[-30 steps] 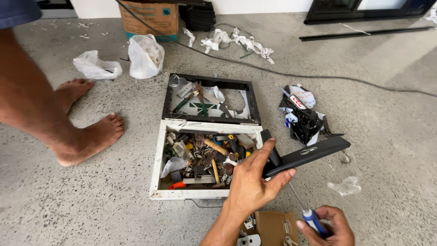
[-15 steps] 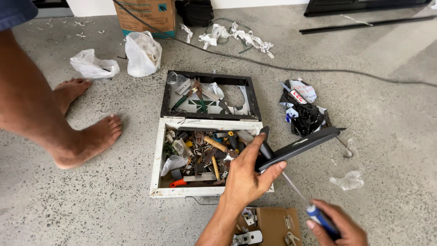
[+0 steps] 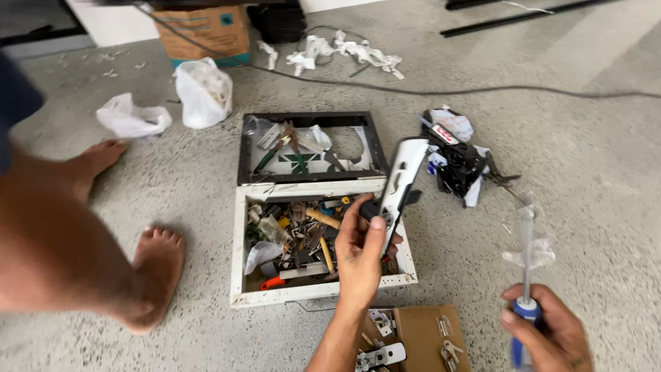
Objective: The person assembles a door lock mechanism using a screwdriver. They insert the handle into the lock body, tighten screws, and repeatedly test the handle's movement. The person handles multiple lock components and places them into a cardboard box.
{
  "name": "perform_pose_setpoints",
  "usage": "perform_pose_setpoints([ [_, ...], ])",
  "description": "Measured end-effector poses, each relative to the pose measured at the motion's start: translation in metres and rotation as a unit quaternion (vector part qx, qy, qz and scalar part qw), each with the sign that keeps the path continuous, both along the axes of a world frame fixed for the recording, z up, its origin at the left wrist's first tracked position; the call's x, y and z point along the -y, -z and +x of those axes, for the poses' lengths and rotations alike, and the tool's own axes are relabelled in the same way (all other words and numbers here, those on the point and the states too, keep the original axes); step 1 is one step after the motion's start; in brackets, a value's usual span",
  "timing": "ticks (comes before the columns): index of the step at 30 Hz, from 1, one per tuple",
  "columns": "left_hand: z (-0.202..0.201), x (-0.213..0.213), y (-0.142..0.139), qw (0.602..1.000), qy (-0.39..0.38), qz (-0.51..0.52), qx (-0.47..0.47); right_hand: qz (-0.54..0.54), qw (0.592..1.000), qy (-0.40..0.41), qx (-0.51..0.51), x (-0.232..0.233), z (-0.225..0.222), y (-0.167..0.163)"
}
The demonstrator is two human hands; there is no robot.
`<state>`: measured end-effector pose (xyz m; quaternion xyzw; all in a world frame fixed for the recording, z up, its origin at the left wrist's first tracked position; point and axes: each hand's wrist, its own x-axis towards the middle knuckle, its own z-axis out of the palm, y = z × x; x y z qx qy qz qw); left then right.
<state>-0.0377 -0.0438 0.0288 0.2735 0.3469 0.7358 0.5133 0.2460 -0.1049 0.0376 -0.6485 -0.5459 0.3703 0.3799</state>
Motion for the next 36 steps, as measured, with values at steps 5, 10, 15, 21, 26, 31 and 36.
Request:
perform_pose_setpoints([
  [5, 0.031, 0.018, 0.004, 0.994, 0.078, 0.000, 0.079, 0.082, 0.983, -0.040, -0.161, 0.009, -0.065, 0.023],
  [10, 0.053, 0.059, -0.008, 0.968, 0.066, 0.096, -0.223, 0.205, 0.959, -0.070, -0.181, -0.001, -0.091, 0.004],
  [15, 0.023, 0.058, -0.022, 0.863, 0.117, 0.099, -0.482, 0.126, 0.938, -0.116, -0.303, -0.001, -0.058, -0.023],
  [21, 0.025, 0.052, -0.025, 0.865, 0.070, 0.282, -0.409, 0.027, 0.942, -0.038, -0.331, 0.014, -0.056, -0.022],
  [26, 0.028, 0.054, -0.012, 0.880, 0.099, 0.260, -0.386, -0.042, 0.929, 0.025, -0.368, 0.015, -0.072, -0.026],
  [31, 0.032, 0.054, 0.004, 0.879, 0.131, 0.237, -0.391, -0.070, 0.927, 0.039, -0.365, 0.015, -0.078, -0.027],
  [36, 0.036, 0.057, 0.014, 0.884, 0.162, 0.208, -0.386, -0.095, 0.921, 0.025, -0.378, 0.018, -0.077, -0.026],
])
